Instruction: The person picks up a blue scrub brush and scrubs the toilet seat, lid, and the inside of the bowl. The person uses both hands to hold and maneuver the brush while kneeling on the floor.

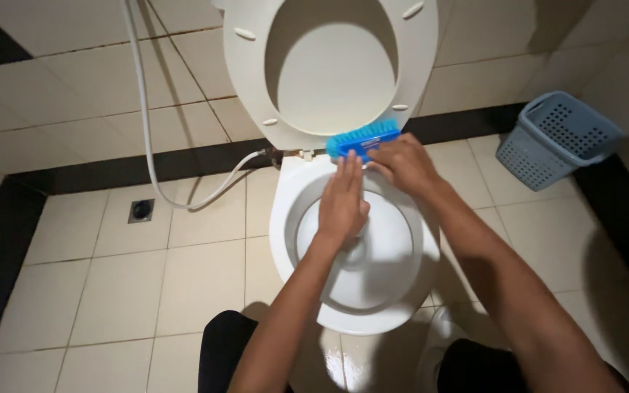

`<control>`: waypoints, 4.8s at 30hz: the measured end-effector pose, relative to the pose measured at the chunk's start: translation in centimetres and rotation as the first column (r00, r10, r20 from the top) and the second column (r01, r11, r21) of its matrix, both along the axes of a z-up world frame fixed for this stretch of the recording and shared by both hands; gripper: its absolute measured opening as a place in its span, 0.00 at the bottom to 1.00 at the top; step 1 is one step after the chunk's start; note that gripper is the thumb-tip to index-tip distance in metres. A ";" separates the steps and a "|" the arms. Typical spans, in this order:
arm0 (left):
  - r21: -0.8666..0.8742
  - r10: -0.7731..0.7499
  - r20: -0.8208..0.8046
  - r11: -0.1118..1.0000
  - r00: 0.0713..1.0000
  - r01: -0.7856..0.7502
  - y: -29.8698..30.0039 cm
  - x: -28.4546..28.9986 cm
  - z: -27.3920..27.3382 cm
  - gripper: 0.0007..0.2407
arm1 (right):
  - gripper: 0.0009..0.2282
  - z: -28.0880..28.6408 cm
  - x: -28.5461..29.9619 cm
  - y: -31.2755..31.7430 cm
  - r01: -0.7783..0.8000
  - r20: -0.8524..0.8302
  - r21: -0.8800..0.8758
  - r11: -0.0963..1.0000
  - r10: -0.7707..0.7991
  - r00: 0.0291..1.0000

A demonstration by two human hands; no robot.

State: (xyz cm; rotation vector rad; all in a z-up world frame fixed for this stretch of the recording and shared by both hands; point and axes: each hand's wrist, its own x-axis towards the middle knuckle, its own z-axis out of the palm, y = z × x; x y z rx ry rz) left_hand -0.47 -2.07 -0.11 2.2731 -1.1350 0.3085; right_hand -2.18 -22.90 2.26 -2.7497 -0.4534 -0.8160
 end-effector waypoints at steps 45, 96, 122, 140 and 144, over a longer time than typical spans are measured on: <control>-0.051 0.084 0.034 0.995 0.996 -0.083 -4.8 -1.6 -0.9 0.35 | 0.06 0.2 -1.1 -3.2 0.087 -0.011 -0.062 0.994 -0.088 0.996; -0.021 0.141 0.028 0.990 0.990 -0.141 -4.9 -1.3 -1.8 0.37 | 0.08 -0.8 -1.1 -2.3 0.067 0.035 -0.010 0.998 -0.066 0.997; 0.117 0.338 -0.036 0.936 0.940 -0.332 4.7 1.4 -0.6 0.37 | 0.05 -2.6 4.4 9.1 -0.048 0.035 0.056 0.997 0.046 0.998; -0.064 -0.020 0.005 0.998 1.000 0.020 -7.5 -2.6 2.5 0.38 | 0.10 2.4 -3.9 -6.4 0.056 0.065 0.117 0.992 -0.064 0.996; -0.093 -0.050 0.054 0.994 0.997 0.055 -9.4 -2.4 6.5 0.39 | 0.09 5.1 -4.2 -7.8 0.060 0.192 0.208 0.976 -0.101 0.976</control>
